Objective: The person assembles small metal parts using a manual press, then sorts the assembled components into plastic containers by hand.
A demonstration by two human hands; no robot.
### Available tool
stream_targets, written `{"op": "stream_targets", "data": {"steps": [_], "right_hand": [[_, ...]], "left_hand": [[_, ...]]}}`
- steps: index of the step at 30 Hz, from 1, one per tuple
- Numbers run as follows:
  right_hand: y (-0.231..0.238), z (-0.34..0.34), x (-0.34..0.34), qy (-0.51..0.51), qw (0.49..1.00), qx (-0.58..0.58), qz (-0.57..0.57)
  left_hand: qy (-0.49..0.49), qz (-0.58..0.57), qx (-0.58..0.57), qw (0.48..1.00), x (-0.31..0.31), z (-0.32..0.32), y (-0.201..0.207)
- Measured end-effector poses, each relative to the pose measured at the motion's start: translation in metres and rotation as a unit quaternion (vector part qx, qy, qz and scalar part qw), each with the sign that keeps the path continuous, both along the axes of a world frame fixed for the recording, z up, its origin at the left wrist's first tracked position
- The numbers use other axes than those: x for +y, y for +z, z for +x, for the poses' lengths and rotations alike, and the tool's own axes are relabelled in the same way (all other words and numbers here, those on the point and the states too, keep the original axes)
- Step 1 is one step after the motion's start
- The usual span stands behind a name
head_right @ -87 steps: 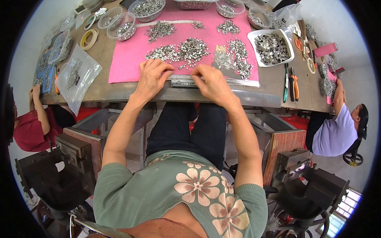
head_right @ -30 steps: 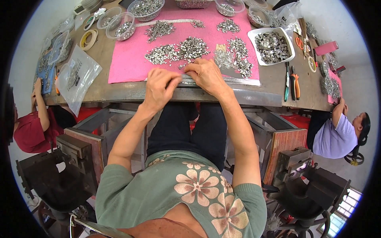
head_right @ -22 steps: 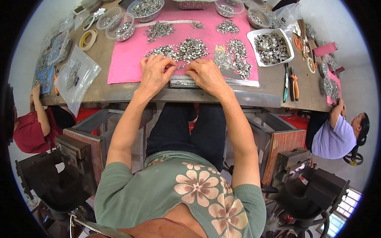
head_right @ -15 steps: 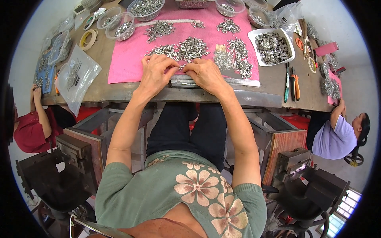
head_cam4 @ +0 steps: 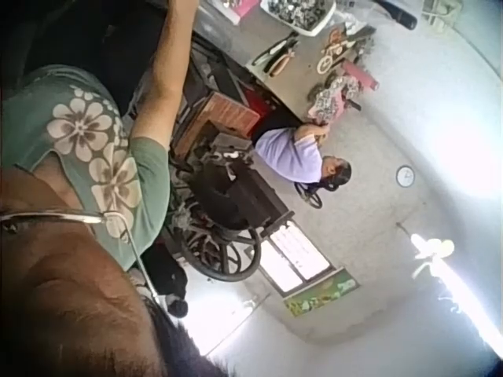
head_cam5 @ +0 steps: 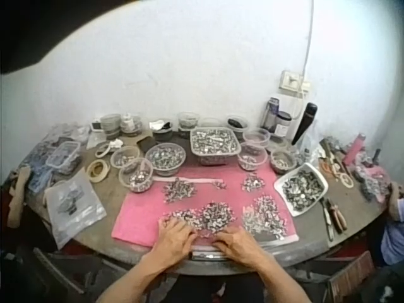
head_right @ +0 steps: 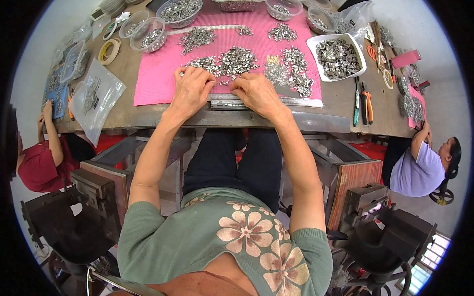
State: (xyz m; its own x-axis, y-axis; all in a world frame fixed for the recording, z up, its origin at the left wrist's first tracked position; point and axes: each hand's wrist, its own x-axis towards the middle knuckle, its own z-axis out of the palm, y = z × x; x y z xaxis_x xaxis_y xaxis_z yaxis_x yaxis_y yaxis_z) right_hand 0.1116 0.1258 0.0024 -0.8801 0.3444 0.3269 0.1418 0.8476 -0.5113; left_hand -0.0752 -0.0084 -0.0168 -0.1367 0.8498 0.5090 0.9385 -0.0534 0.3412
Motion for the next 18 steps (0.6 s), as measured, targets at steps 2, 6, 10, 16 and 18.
{"op": "stream_targets", "data": {"steps": [2, 6, 10, 16, 18], "right_hand": [[0.002, 0.003, -0.001, -0.005, 1.000, -0.015, -0.007], [0.003, -0.001, -0.002, 0.016, 1.000, 0.010, 0.021], [0.000, -0.001, -0.001, 0.023, 1.000, 0.017, -0.003], [0.000, 0.002, 0.000, 0.007, 1.000, 0.011, -0.025], [0.001, 0.009, -0.001, -0.014, 0.998, 0.015, -0.058]], "left_hand": [[0.005, 0.000, 0.010, 1.000, -0.001, 0.001, 0.002], [0.010, 0.016, 0.033, 0.999, 0.003, 0.005, -0.002], [-0.001, 0.019, 0.030, 0.999, -0.001, 0.003, 0.000], [-0.019, 0.026, -0.034, 0.999, -0.005, 0.012, 0.005], [-0.042, 0.008, -0.151, 0.988, -0.012, 0.020, 0.011]]}}
